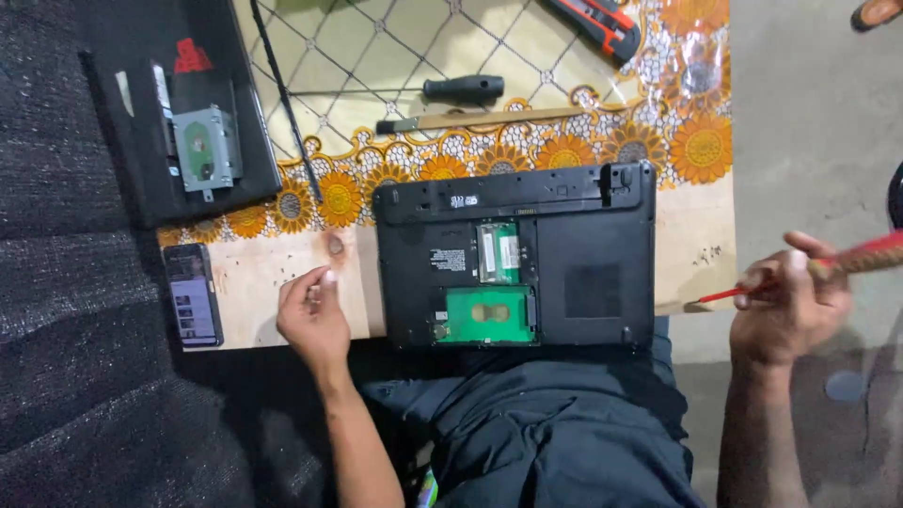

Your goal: Disassembling a laptop by removing screws with a screwdriver and extracting internal components like the hard drive.

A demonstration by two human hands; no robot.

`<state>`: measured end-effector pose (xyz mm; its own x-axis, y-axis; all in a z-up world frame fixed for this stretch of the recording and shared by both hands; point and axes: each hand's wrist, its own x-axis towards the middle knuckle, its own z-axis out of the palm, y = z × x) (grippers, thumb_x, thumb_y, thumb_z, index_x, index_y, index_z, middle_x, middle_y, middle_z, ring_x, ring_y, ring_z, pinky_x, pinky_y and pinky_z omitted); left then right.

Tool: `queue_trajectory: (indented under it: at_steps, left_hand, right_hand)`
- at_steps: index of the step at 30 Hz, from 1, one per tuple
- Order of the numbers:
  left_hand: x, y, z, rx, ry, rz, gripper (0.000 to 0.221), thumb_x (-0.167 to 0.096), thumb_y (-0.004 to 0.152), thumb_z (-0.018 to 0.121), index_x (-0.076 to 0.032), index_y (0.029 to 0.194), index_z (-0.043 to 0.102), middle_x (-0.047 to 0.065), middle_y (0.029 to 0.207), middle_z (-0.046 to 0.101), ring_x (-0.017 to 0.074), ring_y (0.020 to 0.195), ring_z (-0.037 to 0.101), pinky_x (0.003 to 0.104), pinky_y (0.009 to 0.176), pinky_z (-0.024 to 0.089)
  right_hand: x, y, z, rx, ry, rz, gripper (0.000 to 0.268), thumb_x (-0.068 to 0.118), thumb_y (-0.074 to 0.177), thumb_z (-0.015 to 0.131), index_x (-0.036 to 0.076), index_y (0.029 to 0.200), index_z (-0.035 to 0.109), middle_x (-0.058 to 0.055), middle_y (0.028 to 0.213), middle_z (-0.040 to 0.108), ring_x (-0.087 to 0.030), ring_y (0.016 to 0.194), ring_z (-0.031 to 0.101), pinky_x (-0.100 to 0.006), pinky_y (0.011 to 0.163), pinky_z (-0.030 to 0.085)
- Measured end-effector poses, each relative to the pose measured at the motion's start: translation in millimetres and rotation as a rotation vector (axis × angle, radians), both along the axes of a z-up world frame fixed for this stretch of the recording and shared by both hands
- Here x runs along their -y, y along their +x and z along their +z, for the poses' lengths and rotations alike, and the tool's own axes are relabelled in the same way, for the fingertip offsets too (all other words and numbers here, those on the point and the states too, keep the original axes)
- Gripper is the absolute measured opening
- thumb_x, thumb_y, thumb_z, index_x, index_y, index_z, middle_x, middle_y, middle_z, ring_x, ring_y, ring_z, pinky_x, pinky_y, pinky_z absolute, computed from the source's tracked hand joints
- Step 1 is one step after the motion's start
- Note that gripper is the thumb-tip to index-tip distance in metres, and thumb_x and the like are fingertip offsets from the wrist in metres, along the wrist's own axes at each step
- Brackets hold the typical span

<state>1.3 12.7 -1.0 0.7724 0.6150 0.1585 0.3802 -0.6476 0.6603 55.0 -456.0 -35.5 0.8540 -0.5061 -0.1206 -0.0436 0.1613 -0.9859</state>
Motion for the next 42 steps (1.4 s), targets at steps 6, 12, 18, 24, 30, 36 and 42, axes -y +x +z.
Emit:
queue_trajectory:
  at_steps: [6,12,18,24,30,36,42]
  left_hand:
    - [-4,12,-6,-0.074,0.094,0.039,0.011,-0.005,0.088,0.072,-0.007,0.098,0.075,0.008,0.092,0.062,0.0229,0.071,0.053,0.038,0.063,0.045]
    - [4,23,-8,-0.07,0.077,0.044,0.012,-0.003,0.088,0.07,-0.006,0.099,0.074,0.008,0.094,0.062,0.0251,0.078,0.055,0.041,0.069,0.048]
    - [12,26,-12,-0.097,0.066,0.062,0.012,-0.003,0.09,0.068,-0.006,0.1,0.073,0.008,0.095,0.059,0.0266,0.081,0.056,0.043,0.071,0.048]
    - [10,28,-13,-0.092,0.105,0.011,0.012,0.001,0.089,0.066,-0.003,0.1,0.072,0.011,0.092,0.061,0.0259,0.077,0.058,0.041,0.068,0.048]
    - [-4,23,-27,-0.082,0.137,0.01,0.014,-0.003,0.084,0.074,-0.012,0.094,0.073,0.003,0.084,0.06,0.0209,0.076,0.06,0.033,0.082,0.044]
    - [-4,24,-20,-0.094,0.118,-0.003,0.017,-0.003,0.082,0.077,-0.013,0.096,0.073,0.003,0.084,0.062,0.0208,0.076,0.06,0.033,0.082,0.044]
    - [-13,23,-24,-0.146,0.19,-0.052,0.016,-0.007,0.081,0.079,-0.016,0.094,0.075,0.002,0.082,0.063,0.021,0.078,0.063,0.031,0.08,0.047]
  right_hand:
    - [-22,24,-12,0.023,-0.1,0.076,0.017,0.013,0.103,0.054,0.0,0.114,0.051,-0.003,0.054,0.036,-0.011,0.037,0.034,-0.024,0.038,0.028]
    - [-38,19,-9,-0.022,-0.21,0.125,0.019,0.017,0.106,0.05,0.004,0.12,0.05,0.002,0.064,0.042,-0.007,0.043,0.038,-0.023,0.04,0.035]
    - [-41,19,-23,0.093,-0.327,0.148,0.021,0.019,0.105,0.053,0.003,0.119,0.054,0.001,0.061,0.044,-0.009,0.047,0.04,-0.024,0.045,0.035]
    - [-40,17,-22,0.112,-0.377,0.163,0.025,0.022,0.105,0.052,0.001,0.119,0.054,0.0,0.061,0.044,-0.011,0.048,0.044,-0.025,0.049,0.042]
    - [-33,21,-35,0.213,-0.229,0.106,0.017,0.0,0.1,0.055,-0.011,0.113,0.056,-0.007,0.041,0.039,-0.013,0.037,0.044,-0.023,0.047,0.037]
    - [-33,20,-37,0.232,-0.192,0.091,0.018,0.0,0.099,0.055,-0.011,0.113,0.055,-0.006,0.041,0.04,-0.014,0.036,0.047,-0.023,0.046,0.038]
    - [-35,18,-39,0.251,-0.177,0.071,0.018,-0.003,0.096,0.054,-0.013,0.112,0.055,-0.007,0.039,0.04,-0.015,0.036,0.047,-0.023,0.045,0.038]
